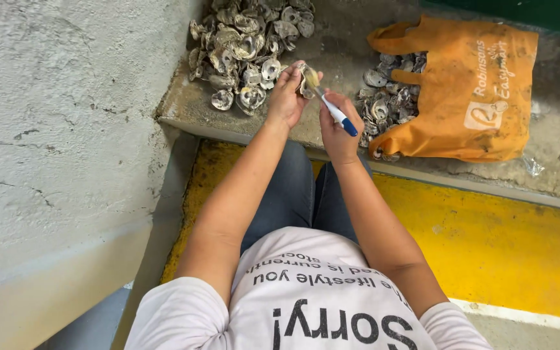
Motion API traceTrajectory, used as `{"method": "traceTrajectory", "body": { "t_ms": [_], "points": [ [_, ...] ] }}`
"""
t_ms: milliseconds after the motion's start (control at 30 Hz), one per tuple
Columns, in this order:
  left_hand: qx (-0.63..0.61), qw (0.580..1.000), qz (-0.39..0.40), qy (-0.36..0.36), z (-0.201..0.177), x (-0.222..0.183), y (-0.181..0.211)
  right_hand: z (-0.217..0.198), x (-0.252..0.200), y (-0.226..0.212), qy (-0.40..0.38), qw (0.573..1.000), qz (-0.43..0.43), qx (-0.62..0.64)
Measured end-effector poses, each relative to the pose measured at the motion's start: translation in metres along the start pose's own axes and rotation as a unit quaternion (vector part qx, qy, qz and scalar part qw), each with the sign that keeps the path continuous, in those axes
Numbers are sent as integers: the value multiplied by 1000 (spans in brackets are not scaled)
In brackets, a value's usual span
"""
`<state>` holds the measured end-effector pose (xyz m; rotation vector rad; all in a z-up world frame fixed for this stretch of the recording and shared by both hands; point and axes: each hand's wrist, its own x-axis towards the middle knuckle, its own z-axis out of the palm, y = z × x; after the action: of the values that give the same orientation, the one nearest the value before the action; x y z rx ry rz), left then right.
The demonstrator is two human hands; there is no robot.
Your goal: The person is using a brush to clean dust and debris from individual empty oyster shells.
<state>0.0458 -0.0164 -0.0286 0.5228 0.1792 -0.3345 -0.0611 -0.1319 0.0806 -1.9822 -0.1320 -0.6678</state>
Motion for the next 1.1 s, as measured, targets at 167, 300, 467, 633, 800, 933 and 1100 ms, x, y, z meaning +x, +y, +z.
{"method": "traceTrajectory", "body": {
  "t_ms": [167,300,467,633,800,933,1100],
  "points": [
    [160,987,9,33,-15,-10,4,2,-2,-2,28,998,4,64],
    [120,992,8,25,20,-26,28,2,16,-21,-26,995,-90,-36],
    [192,981,38,3,-12,-12,19,6,20,-8,-5,998,-22,55],
    [155,987,49,0,6,-21,30,5,21,-2,-22,999,-16,20],
    [208,975,72,10,8,-26,32,-1,22,5,40,995,54,74],
    [210,975,68,-13,10,-28,30,15,16,18,27,969,136,204],
    [277,946,168,-4,-29,-10,19,0,19,25,54,982,107,144]
  ]
}}
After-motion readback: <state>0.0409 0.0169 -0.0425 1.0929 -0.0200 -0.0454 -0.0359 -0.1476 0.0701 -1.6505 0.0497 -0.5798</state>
